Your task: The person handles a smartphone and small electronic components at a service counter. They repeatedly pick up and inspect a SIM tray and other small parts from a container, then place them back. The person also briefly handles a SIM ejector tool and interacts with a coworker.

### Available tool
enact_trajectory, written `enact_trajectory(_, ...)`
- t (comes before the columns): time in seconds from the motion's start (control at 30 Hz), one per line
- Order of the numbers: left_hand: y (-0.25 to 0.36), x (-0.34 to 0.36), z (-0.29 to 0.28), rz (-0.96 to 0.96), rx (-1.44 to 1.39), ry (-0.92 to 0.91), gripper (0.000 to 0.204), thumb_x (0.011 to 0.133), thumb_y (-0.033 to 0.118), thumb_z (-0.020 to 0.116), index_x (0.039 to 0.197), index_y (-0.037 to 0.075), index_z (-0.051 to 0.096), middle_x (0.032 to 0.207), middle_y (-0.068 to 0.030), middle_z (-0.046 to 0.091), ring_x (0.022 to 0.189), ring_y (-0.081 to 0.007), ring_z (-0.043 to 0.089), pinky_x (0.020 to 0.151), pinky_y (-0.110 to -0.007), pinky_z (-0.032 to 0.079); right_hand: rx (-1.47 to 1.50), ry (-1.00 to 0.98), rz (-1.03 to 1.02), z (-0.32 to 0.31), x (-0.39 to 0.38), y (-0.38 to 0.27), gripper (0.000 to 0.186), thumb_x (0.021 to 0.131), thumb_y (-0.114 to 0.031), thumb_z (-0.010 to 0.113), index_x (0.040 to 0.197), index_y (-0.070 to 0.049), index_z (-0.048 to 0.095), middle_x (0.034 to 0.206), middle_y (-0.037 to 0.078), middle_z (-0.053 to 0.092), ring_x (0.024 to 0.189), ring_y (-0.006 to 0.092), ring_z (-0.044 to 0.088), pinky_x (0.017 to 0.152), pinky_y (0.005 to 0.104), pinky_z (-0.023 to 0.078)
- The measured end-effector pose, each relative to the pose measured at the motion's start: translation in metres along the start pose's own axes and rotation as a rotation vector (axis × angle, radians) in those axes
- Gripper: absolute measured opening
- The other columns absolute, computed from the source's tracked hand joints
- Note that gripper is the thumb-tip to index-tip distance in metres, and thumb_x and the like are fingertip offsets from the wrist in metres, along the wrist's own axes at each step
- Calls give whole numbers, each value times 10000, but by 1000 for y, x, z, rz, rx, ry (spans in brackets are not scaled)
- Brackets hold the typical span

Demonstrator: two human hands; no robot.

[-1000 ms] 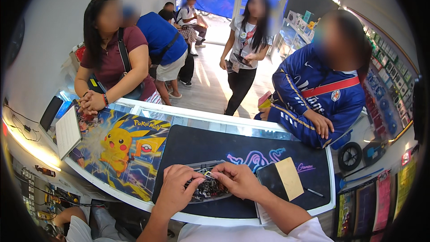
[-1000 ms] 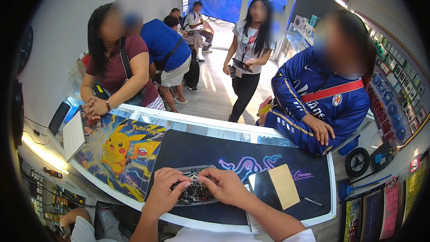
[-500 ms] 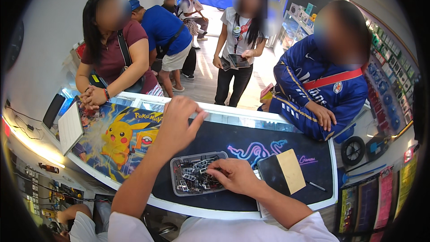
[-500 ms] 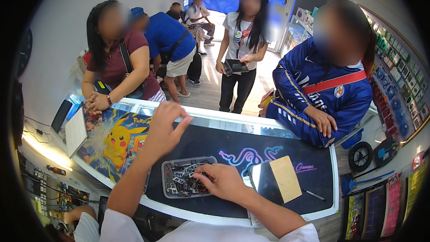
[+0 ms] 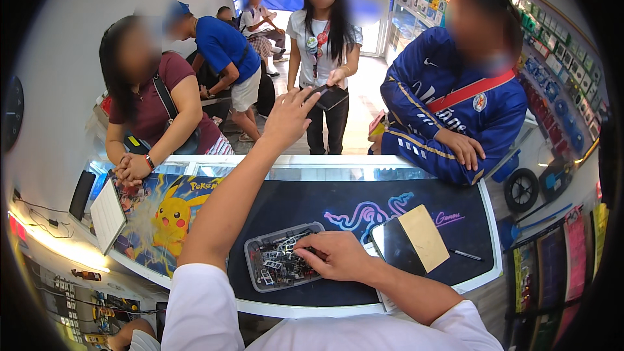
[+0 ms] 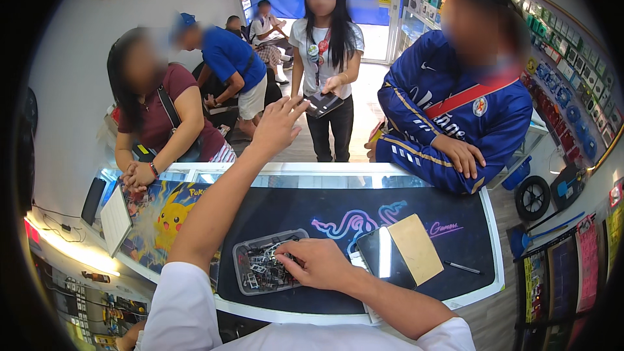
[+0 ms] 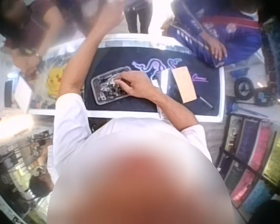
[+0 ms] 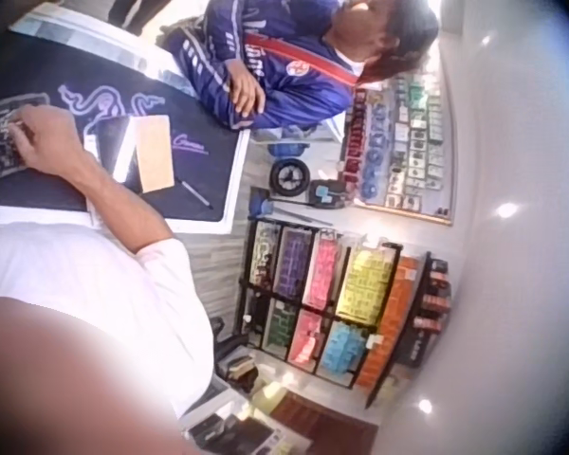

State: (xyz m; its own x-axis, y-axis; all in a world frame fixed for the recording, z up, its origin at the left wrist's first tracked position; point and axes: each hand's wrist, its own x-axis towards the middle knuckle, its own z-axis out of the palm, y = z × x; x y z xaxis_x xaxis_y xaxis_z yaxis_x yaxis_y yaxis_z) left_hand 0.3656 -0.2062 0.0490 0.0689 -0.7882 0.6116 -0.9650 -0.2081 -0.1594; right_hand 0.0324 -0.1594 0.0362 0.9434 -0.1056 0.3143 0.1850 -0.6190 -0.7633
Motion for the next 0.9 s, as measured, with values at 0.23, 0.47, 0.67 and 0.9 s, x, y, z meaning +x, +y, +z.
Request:
enact_trajectory(0.23,-6,23,32,82,-45,19,489,933,117,700,1418,180,682,1350,-53,740,1271,-245,674,1105,-422,452,14,12,-38,-2,1,4,179,1004,-246,741,1101,-102,785,740,82,696,616,225,684,573,349,523)
enact_trajectory(0.47,17,7,-45,-508,-592,-44,298,995,211,710,1272,117,763,969,-141,776,916,-302,740,936,-435,499,223,-15,185,-6,0,3,192,1030,-264,724,1106,-96,778,724,85,672,597,194,636,584,314,495)
enact_trajectory(0.67,61,-61,-119,-908,-1638,134,442,1103,278,638,1407,-42,615,1284,-118,711,1142,-189,700,1003,-334,554,809,242,448,-17,12,5,329,1118,-389,620,1159,-73,703,780,-78,575,653,17,453,582,219,365)
enact_trajectory(0.9,134,-131,-171,-1078,-1965,93,472,1103,162,612,1494,-79,506,1419,-165,660,1303,-238,661,1137,-373,528,1070,495,447,-33,20,16,476,1084,-499,651,1261,-58,672,697,-111,418,563,5,303,503,232,219)
